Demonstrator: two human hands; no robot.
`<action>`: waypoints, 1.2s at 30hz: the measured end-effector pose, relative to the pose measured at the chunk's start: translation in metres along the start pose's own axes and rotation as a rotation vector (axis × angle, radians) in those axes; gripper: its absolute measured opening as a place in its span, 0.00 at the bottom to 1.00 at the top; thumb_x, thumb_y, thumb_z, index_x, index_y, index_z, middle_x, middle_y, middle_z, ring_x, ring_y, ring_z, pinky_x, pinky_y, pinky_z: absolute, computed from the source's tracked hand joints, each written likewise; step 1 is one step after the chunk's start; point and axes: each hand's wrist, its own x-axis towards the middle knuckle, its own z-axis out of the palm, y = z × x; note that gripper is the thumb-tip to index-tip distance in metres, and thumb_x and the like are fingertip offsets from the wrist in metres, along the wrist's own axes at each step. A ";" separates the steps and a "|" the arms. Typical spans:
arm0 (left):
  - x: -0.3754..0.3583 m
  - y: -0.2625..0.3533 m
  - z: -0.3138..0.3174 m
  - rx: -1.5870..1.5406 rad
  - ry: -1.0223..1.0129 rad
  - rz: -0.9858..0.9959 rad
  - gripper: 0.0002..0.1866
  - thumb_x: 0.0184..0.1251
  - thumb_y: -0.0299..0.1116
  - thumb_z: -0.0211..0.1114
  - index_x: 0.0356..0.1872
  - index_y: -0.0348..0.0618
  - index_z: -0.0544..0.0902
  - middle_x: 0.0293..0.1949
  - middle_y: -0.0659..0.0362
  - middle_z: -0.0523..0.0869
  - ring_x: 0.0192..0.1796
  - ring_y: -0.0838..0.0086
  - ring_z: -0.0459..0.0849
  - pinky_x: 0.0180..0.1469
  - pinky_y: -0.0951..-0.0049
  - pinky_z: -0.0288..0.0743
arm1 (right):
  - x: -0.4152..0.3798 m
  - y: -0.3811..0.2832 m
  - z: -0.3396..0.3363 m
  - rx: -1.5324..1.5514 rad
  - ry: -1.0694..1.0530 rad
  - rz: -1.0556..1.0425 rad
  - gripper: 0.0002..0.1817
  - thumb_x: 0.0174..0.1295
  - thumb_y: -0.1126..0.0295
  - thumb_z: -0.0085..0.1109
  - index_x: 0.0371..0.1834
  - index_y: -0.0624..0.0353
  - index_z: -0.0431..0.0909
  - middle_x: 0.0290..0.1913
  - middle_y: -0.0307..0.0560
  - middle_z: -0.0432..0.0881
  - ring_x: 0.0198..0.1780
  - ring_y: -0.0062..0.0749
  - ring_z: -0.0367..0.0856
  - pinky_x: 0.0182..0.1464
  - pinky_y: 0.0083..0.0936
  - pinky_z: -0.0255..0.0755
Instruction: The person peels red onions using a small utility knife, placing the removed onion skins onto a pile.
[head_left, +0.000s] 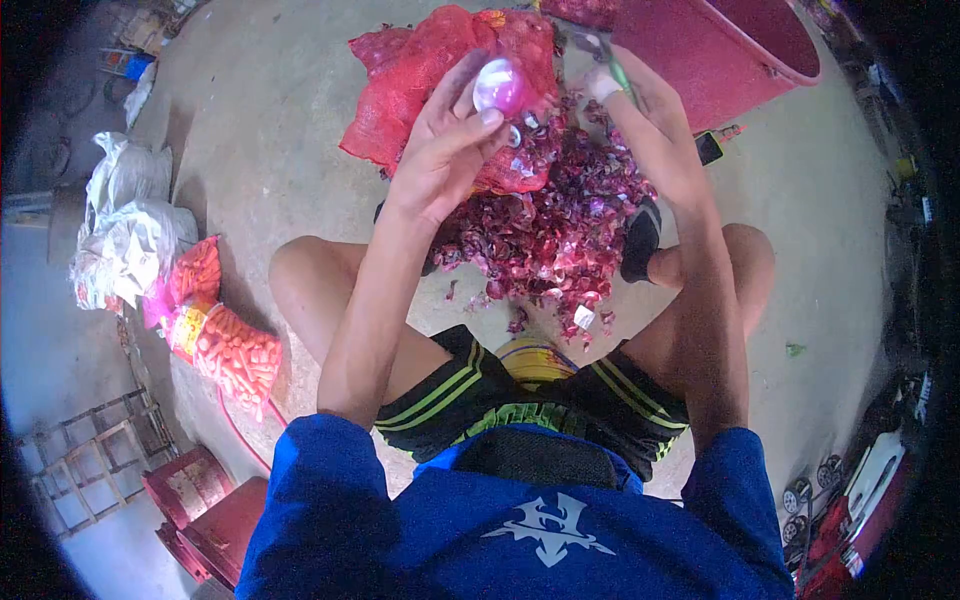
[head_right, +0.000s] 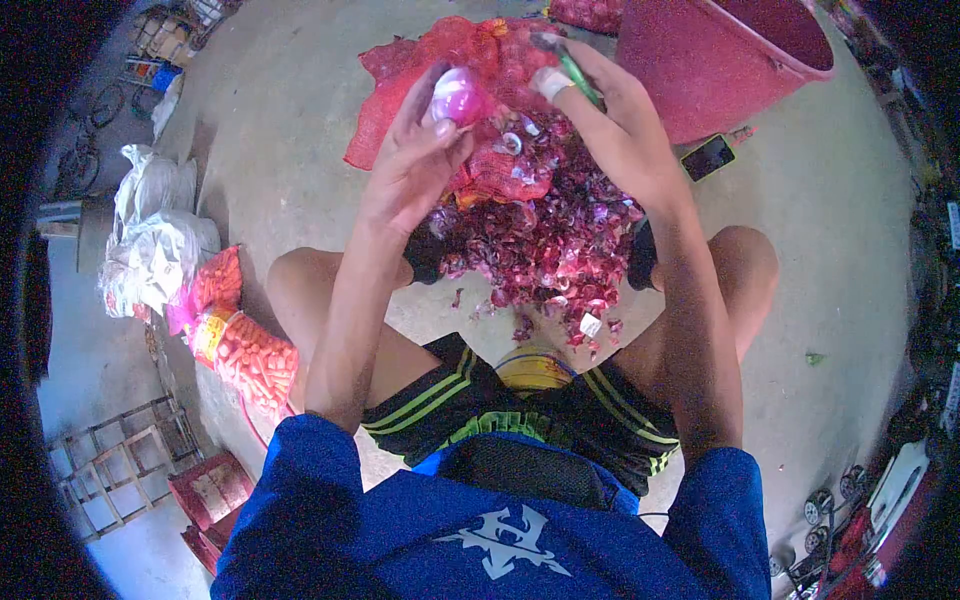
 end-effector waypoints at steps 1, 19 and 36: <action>0.000 0.002 0.002 0.045 -0.022 0.028 0.41 0.65 0.19 0.73 0.79 0.38 0.66 0.70 0.54 0.79 0.70 0.67 0.80 0.73 0.65 0.75 | 0.002 -0.009 -0.002 -0.024 -0.042 0.036 0.26 0.76 0.64 0.62 0.73 0.62 0.75 0.43 0.38 0.86 0.42 0.20 0.81 0.48 0.23 0.76; 0.001 -0.004 0.012 0.483 -0.024 0.143 0.41 0.54 0.15 0.78 0.73 0.36 0.74 0.66 0.56 0.81 0.67 0.70 0.81 0.72 0.66 0.76 | 0.008 -0.039 0.009 0.029 0.178 0.043 0.28 0.68 0.82 0.60 0.73 0.70 0.70 0.40 0.40 0.83 0.36 0.17 0.80 0.40 0.18 0.74; -0.002 -0.005 0.003 0.063 0.133 0.103 0.37 0.66 0.17 0.73 0.75 0.44 0.69 0.62 0.55 0.83 0.63 0.66 0.85 0.67 0.61 0.82 | -0.010 -0.012 -0.007 -0.155 -0.145 0.026 0.35 0.75 0.59 0.60 0.82 0.56 0.65 0.68 0.62 0.82 0.68 0.48 0.82 0.73 0.36 0.70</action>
